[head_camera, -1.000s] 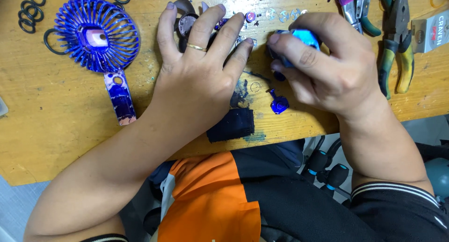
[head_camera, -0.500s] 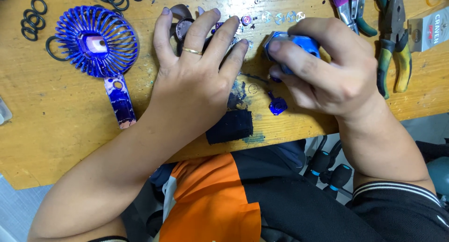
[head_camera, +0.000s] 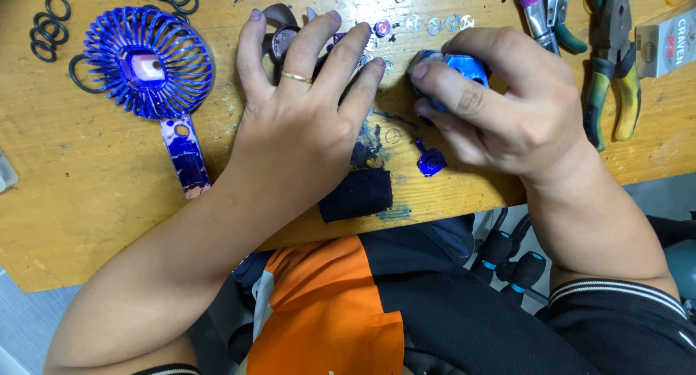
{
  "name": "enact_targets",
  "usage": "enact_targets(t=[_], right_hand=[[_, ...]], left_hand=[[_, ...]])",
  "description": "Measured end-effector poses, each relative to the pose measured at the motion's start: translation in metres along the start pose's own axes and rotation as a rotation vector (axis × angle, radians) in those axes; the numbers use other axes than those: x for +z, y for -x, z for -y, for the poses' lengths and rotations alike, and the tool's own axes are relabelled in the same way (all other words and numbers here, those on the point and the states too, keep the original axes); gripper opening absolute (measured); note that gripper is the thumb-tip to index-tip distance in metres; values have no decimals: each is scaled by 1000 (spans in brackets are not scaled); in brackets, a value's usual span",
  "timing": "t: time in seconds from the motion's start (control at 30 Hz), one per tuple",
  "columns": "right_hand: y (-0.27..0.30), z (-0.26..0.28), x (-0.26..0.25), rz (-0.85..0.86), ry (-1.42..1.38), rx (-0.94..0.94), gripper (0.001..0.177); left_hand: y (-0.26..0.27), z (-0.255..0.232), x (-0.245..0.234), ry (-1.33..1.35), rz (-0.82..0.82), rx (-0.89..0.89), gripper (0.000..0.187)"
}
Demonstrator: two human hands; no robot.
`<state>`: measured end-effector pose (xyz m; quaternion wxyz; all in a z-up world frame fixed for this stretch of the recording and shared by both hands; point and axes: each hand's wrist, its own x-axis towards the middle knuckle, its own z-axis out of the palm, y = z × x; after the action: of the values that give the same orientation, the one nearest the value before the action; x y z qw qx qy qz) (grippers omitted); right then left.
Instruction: Repairing a small handheld fan by assembling and fitting internal mechanical components on a workbench
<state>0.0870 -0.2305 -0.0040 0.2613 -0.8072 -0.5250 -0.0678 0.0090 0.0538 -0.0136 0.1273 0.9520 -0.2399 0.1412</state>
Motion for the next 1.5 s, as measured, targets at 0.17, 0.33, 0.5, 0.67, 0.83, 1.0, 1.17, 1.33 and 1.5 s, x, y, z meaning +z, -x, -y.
enact_targets(t=[0.17, 0.33, 0.5, 0.67, 0.83, 1.0, 1.17, 1.33, 1.5], right_hand=[[0, -2, -3, -22, 11, -48, 25], [0, 1, 0, -25, 12, 5, 28], [-4, 3, 4, -25, 7, 28, 27], [-6, 7, 3, -4, 30, 34, 26], [-4, 5, 2, -39, 52, 7, 28], [-4, 7, 5, -14, 59, 59, 27], [-5, 7, 2, -84, 94, 16, 32], [-4, 10, 7, -62, 148, 70, 40], [-4, 10, 9, -75, 171, 62, 48]], left_hand=[[0, 1, -1, -9, 24, -9, 31], [1, 0, 0, -7, 18, -6, 30], [1, 0, -1, -14, 31, -7, 32], [1, 0, 0, -13, 34, -15, 31], [1, 0, 0, -17, 34, -11, 31], [1, 1, -1, -6, 41, -8, 31], [1, 1, -2, 5, 69, -14, 33], [2, 1, 3, 32, 80, -21, 34], [4, 2, 7, 43, 134, -40, 42]])
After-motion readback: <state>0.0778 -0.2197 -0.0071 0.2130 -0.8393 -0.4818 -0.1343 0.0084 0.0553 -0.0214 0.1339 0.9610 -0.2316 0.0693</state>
